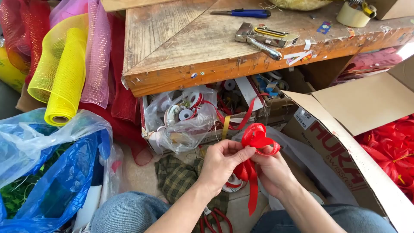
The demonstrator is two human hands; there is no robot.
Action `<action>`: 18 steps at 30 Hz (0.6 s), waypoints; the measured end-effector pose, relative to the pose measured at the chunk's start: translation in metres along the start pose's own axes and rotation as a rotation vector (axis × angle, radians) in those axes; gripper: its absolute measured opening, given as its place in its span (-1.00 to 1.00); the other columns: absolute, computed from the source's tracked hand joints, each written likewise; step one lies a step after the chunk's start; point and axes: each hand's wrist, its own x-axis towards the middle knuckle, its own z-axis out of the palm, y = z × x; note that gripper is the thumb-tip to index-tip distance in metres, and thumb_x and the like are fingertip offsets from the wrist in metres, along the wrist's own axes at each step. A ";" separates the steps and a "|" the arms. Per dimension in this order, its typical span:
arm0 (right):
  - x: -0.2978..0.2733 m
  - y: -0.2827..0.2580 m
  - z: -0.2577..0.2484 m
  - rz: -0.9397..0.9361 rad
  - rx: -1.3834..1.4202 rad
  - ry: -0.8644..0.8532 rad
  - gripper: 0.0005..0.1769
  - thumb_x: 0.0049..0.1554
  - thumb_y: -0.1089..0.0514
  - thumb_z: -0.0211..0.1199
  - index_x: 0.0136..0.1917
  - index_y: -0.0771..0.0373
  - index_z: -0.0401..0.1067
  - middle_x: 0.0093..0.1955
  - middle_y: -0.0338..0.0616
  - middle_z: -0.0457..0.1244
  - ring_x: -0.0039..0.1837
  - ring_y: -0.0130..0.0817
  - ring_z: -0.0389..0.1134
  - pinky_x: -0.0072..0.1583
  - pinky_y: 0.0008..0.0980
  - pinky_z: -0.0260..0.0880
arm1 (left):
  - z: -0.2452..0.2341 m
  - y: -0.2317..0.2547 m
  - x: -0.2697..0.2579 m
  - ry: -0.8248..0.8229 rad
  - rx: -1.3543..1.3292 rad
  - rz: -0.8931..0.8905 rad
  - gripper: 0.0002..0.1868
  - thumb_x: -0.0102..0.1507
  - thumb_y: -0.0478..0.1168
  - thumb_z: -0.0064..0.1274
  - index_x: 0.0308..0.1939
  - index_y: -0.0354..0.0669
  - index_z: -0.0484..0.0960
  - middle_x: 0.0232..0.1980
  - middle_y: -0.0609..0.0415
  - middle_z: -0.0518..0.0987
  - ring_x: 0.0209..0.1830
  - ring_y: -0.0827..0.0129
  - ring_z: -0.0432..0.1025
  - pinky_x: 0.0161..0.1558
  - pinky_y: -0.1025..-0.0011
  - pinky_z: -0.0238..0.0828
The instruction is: Tying red ribbons into decorative bows and cutting them with scissors at a workbench.
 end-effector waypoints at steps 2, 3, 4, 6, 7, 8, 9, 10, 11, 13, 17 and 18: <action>-0.003 0.000 0.007 0.052 0.058 0.017 -0.98 0.17 0.38 0.30 -0.08 0.37 0.50 -0.13 0.11 0.39 -0.09 -0.07 0.42 0.00 -0.12 0.48 | -0.003 -0.015 0.013 -0.014 -0.062 0.029 -0.67 0.02 -0.20 0.48 -0.26 -0.27 0.71 -0.33 0.00 0.69 -0.39 0.36 0.53 -0.29 0.47 0.54; -0.004 0.000 0.011 0.101 0.115 0.032 -0.93 0.16 0.38 0.30 -0.04 0.36 0.51 -0.09 0.11 0.40 -0.06 -0.09 0.42 0.00 -0.14 0.48 | -0.005 -0.023 0.020 -0.028 -0.125 0.062 -0.69 0.01 -0.29 0.49 -0.28 -0.28 0.69 -0.33 0.00 0.68 -0.39 0.37 0.52 -0.28 0.49 0.55; -0.008 -0.006 0.014 0.104 0.115 0.032 -0.93 0.16 0.38 0.30 -0.04 0.36 0.51 -0.09 0.11 0.40 -0.06 -0.09 0.42 0.00 -0.14 0.48 | -0.009 -0.025 0.023 -0.026 -0.125 0.060 -0.69 0.01 -0.29 0.49 -0.28 -0.28 0.69 -0.33 0.00 0.68 -0.39 0.37 0.52 -0.28 0.49 0.55; -0.017 -0.018 0.022 0.164 0.191 -0.145 -0.57 0.07 0.14 0.32 0.18 0.38 0.45 0.09 0.18 0.38 0.09 0.02 0.42 0.14 0.04 0.47 | -0.016 -0.028 0.031 -0.136 -0.228 0.116 -0.74 0.00 -0.34 0.48 -0.31 -0.28 0.73 -0.34 -0.02 0.69 -0.39 0.35 0.55 -0.27 0.47 0.57; -0.020 -0.025 0.024 0.165 0.190 -0.146 -0.57 0.07 0.14 0.32 0.18 0.38 0.45 0.09 0.18 0.38 0.09 0.02 0.42 0.14 0.04 0.47 | -0.019 -0.024 0.030 -0.135 -0.229 0.117 -0.74 0.00 -0.34 0.48 -0.31 -0.28 0.73 -0.34 -0.02 0.69 -0.39 0.35 0.55 -0.27 0.47 0.57; -0.023 -0.032 0.027 0.183 0.201 -0.188 -0.52 0.11 0.10 0.23 0.25 0.36 0.43 0.17 0.14 0.37 0.16 0.00 0.38 0.21 -0.01 0.36 | -0.022 -0.021 0.029 -0.192 -0.225 0.138 -0.78 0.03 -0.35 0.47 -0.32 -0.25 0.73 -0.35 0.02 0.69 -0.40 0.38 0.55 -0.31 0.49 0.54; -0.026 -0.038 0.031 0.203 0.211 -0.230 -0.47 0.15 0.06 0.15 0.33 0.34 0.41 0.25 0.09 0.35 0.23 -0.03 0.34 0.29 -0.05 0.26 | -0.026 -0.018 0.028 -0.247 -0.222 0.159 -0.81 0.06 -0.37 0.45 -0.33 -0.23 0.72 -0.36 0.05 0.69 -0.42 0.41 0.55 -0.35 0.51 0.51; -0.020 -0.041 0.023 0.206 0.210 -0.232 -0.47 0.15 0.06 0.15 0.33 0.34 0.41 0.25 0.09 0.35 0.23 -0.03 0.34 0.29 -0.05 0.26 | -0.030 -0.011 0.026 -0.244 -0.223 0.159 -0.81 0.06 -0.37 0.45 -0.33 -0.23 0.72 -0.36 0.05 0.69 -0.42 0.41 0.55 -0.35 0.51 0.51; -0.014 -0.044 0.015 0.162 0.116 -0.291 -0.48 0.09 0.05 0.22 0.26 0.34 0.46 0.22 0.08 0.38 0.19 -0.02 0.35 0.27 0.01 0.28 | -0.035 -0.005 0.025 -0.255 -0.231 0.163 -0.84 0.09 -0.38 0.42 -0.32 -0.19 0.73 -0.34 0.04 0.70 -0.39 0.33 0.59 -0.30 0.42 0.57; 0.003 -0.050 0.000 0.123 0.022 -0.352 -0.50 0.03 0.04 0.30 0.18 0.34 0.51 0.18 0.06 0.41 0.15 -0.01 0.37 0.26 0.08 0.30 | -0.048 0.008 0.022 -0.263 -0.239 0.166 -0.86 0.11 -0.39 0.39 -0.31 -0.15 0.73 -0.33 0.02 0.71 -0.37 0.26 0.62 -0.24 0.33 0.63; 0.051 -0.053 -0.019 0.060 -0.209 -0.302 -0.76 0.26 0.06 0.21 -0.04 0.29 0.53 -0.11 -0.03 0.38 -0.08 -0.18 0.38 0.02 -0.16 0.39 | -0.077 0.033 0.013 -0.091 -0.282 0.142 -0.89 0.14 -0.37 0.33 -0.29 -0.13 0.73 -0.28 -0.03 0.70 -0.27 0.14 0.62 -0.01 0.08 0.62; 0.063 -0.052 -0.022 0.091 -0.256 -0.141 -0.80 0.28 0.09 0.18 -0.01 0.26 0.49 -0.08 -0.04 0.35 -0.05 -0.20 0.35 0.03 -0.19 0.36 | -0.083 0.040 0.010 -0.060 -0.346 0.152 -0.87 0.14 -0.39 0.32 -0.25 -0.16 0.74 -0.27 -0.07 0.72 -0.25 0.09 0.64 -0.01 0.09 0.63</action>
